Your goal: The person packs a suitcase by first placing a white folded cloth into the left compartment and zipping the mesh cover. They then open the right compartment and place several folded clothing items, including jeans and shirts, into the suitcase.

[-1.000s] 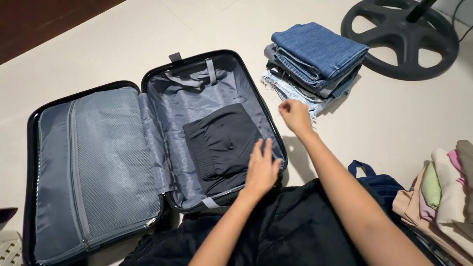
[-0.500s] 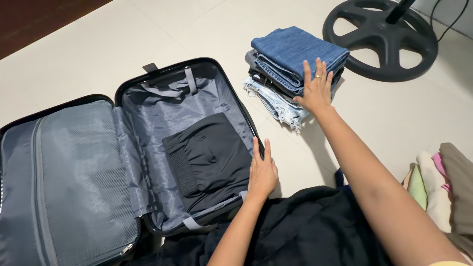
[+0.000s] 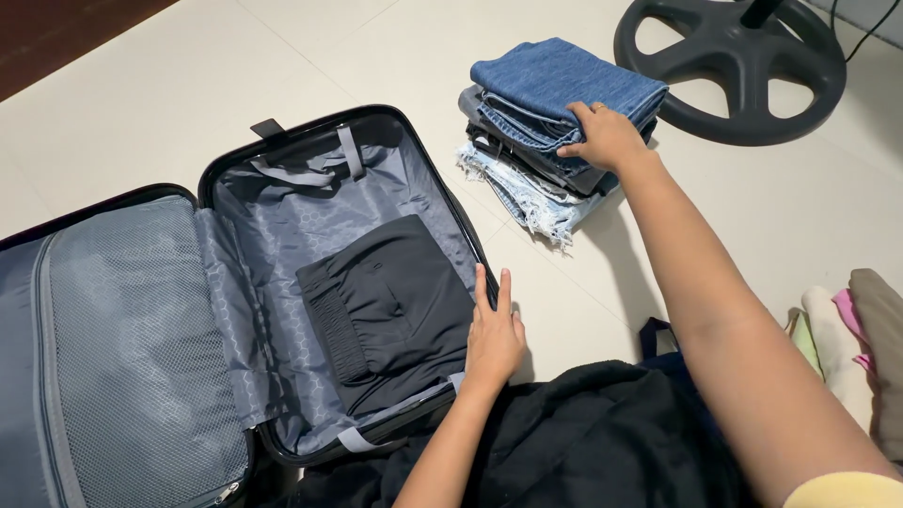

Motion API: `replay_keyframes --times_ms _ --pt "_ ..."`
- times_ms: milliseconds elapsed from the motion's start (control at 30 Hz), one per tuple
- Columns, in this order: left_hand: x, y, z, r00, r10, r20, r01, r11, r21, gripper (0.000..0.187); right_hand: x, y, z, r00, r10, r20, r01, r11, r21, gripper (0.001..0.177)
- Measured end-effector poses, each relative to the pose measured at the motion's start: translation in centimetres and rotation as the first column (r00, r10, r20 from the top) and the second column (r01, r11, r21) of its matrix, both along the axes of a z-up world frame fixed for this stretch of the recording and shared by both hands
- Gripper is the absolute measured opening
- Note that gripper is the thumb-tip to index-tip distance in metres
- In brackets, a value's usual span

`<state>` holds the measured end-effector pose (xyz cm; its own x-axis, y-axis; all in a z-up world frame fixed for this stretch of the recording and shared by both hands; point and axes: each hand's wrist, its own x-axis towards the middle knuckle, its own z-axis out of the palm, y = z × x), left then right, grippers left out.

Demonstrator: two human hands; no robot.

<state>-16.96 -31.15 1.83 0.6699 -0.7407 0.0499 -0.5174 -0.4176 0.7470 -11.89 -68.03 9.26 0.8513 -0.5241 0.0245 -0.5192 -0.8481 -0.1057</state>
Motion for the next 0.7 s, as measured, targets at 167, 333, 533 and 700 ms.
replay_keyframes --times_ms 167,333,533,700 --pt "0.0 -0.1 0.0 1.000 -0.001 0.011 0.001 1.000 0.007 0.073 -0.1 0.9 -1.4 0.995 0.091 -0.036 -0.096 0.975 -0.199 0.103" --pt "0.1 0.0 -0.1 1.000 -0.008 -0.001 0.008 1.000 -0.012 0.073 0.2 2.0 -1.7 0.987 0.158 -0.008 -0.146 0.890 -0.432 0.138" --pt "0.2 0.2 0.1 1.000 -0.012 -0.005 0.012 1.000 -0.006 0.073 0.3 0.2 -0.2 0.997 0.069 -0.043 -0.071 0.996 -0.050 0.094" --pt "0.2 0.0 0.3 1.000 -0.010 -0.009 0.011 1.000 0.006 0.073 1.0 0.9 -1.1 0.981 0.101 -0.164 -0.148 0.940 -0.308 0.104"
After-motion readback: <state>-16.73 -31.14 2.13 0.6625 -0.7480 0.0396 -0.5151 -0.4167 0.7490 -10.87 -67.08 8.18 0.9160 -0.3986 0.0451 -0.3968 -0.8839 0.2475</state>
